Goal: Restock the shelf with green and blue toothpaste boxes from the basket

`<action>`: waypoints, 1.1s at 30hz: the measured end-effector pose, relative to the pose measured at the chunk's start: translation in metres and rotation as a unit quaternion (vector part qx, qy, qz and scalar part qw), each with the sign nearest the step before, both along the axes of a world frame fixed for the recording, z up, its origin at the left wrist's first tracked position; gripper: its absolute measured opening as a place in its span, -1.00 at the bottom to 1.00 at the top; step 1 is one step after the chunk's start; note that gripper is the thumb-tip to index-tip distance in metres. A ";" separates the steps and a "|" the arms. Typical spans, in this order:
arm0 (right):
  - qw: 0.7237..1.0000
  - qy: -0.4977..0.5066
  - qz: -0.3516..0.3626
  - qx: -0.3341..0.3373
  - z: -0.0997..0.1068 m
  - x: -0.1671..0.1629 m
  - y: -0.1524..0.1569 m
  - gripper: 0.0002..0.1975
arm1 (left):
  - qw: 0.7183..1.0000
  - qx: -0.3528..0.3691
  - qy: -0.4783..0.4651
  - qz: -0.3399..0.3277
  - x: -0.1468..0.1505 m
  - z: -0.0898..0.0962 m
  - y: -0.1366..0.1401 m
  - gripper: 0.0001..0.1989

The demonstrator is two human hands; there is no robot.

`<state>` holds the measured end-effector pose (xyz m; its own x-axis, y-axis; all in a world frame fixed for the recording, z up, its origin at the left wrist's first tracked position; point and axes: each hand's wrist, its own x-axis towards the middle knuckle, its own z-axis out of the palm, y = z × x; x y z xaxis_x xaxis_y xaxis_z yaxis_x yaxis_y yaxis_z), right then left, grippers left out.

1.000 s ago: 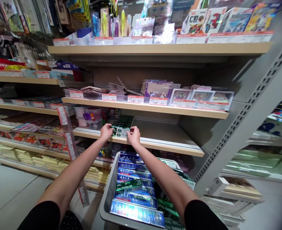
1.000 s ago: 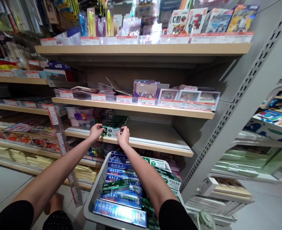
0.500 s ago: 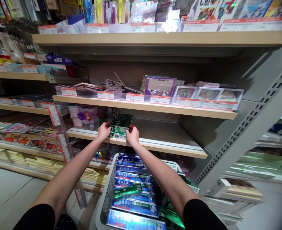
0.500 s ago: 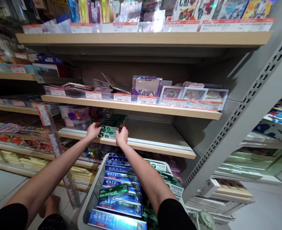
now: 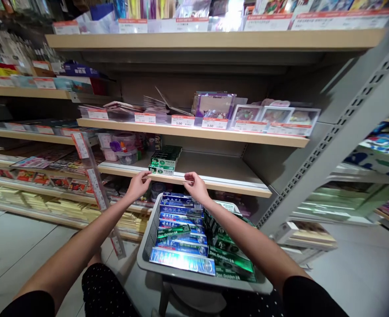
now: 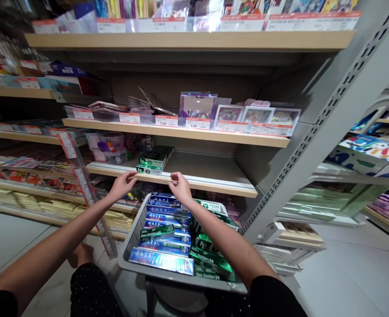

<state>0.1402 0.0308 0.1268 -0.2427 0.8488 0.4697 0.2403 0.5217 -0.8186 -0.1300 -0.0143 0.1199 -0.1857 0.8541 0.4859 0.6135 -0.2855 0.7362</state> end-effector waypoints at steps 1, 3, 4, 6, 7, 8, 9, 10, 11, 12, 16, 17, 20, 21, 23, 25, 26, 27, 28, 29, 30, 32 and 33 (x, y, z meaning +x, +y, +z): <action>1.000 -0.020 0.016 -0.006 -0.003 0.008 -0.010 -0.80 | 0.999 -0.024 0.017 -0.015 0.003 -0.003 -0.013 -0.68; 0.996 -0.072 0.042 -0.013 -0.009 0.021 -0.031 -0.85 | 0.995 -0.078 0.043 -0.055 0.010 -0.011 -0.037 -0.70; 0.993 -0.102 0.054 -0.016 -0.012 0.027 -0.039 -0.87 | 0.989 -0.109 0.049 -0.083 0.014 -0.015 -0.048 -0.71; 0.983 -0.162 0.082 -0.024 -0.018 0.039 -0.053 -0.87 | 0.973 -0.169 0.051 -0.149 0.024 -0.021 -0.069 -0.71; 0.975 -0.194 0.106 -0.032 -0.020 0.044 -0.058 -0.85 | 0.962 -0.195 0.050 -0.182 0.030 -0.024 -0.078 -0.70; 0.963 -0.230 0.134 -0.043 -0.022 0.048 -0.062 -0.79 | 0.951 -0.219 0.054 -0.211 0.035 -0.026 -0.086 -0.69; 0.947 -0.268 0.166 -0.057 -0.024 0.052 -0.065 -0.69 | 0.940 -0.241 0.066 -0.234 0.040 -0.027 -0.092 -0.66; 0.929 -0.306 0.197 -0.073 -0.025 0.055 -0.067 -0.56 | 0.930 -0.257 0.085 -0.249 0.044 -0.028 -0.098 -0.64; 0.909 -0.341 0.224 -0.089 -0.027 0.057 -0.068 -0.42 | 0.922 -0.270 0.109 -0.257 0.048 -0.028 -0.103 -0.61; 0.890 -0.372 0.242 -0.101 -0.028 0.058 -0.069 -0.31 | 0.915 -0.279 0.136 -0.259 0.051 -0.028 -0.107 -0.59; 0.862 -0.426 0.242 -0.129 -0.035 0.053 -0.075 -0.27 | 0.898 -0.288 0.229 -0.240 0.057 -0.030 -0.114 -0.61; 0.863 -0.426 0.235 -0.134 -0.038 0.051 -0.076 -0.31 | 0.895 -0.291 0.242 -0.235 0.057 -0.032 -0.114 -0.61; 0.875 -0.415 0.191 -0.158 -0.048 0.046 -0.077 -0.44 | 0.897 -0.294 0.255 -0.210 0.057 -0.039 -0.114 -0.60; 0.880 -0.407 0.174 -0.174 -0.051 0.045 -0.076 -0.47 | 0.901 -0.293 0.251 -0.198 0.057 -0.042 -0.113 -0.60; 0.888 -0.378 0.146 -0.219 -0.057 0.045 -0.074 -0.52 | 0.910 -0.290 0.240 -0.173 0.057 -0.049 -0.113 -0.59; 0.892 -0.339 0.131 -0.269 -0.061 0.045 -0.074 -0.57 | 0.917 -0.284 0.236 -0.152 0.059 -0.055 -0.113 -0.59; 0.893 -0.322 0.122 -0.288 -0.062 0.044 -0.074 -0.59 | 0.919 -0.279 0.238 -0.146 0.061 -0.058 -0.113 -0.59; 0.895 -0.309 0.110 -0.302 -0.063 0.044 -0.075 -0.61 | 0.920 -0.274 0.242 -0.140 0.062 -0.060 -0.113 -0.59; 0.898 -0.298 0.095 -0.310 -0.063 0.043 -0.076 -0.64 | 0.922 -0.268 0.246 -0.134 0.064 -0.063 -0.112 -0.59; 0.902 -0.288 0.079 -0.313 -0.064 0.041 -0.078 -0.67 | 0.923 -0.264 0.249 -0.130 0.065 -0.066 -0.112 -0.59; 0.906 -0.279 0.065 -0.312 -0.064 0.040 -0.079 -0.70 | 0.924 -0.261 0.251 -0.126 0.067 -0.068 -0.111 -0.59; 0.912 -0.263 0.050 -0.311 -0.065 0.037 -0.082 -0.76 | 0.925 -0.259 0.252 -0.118 0.070 -0.072 -0.110 -0.59; 0.913 -0.255 0.050 -0.314 -0.066 0.036 -0.082 -0.79 | 0.926 -0.259 0.251 -0.113 0.071 -0.074 -0.109 -0.58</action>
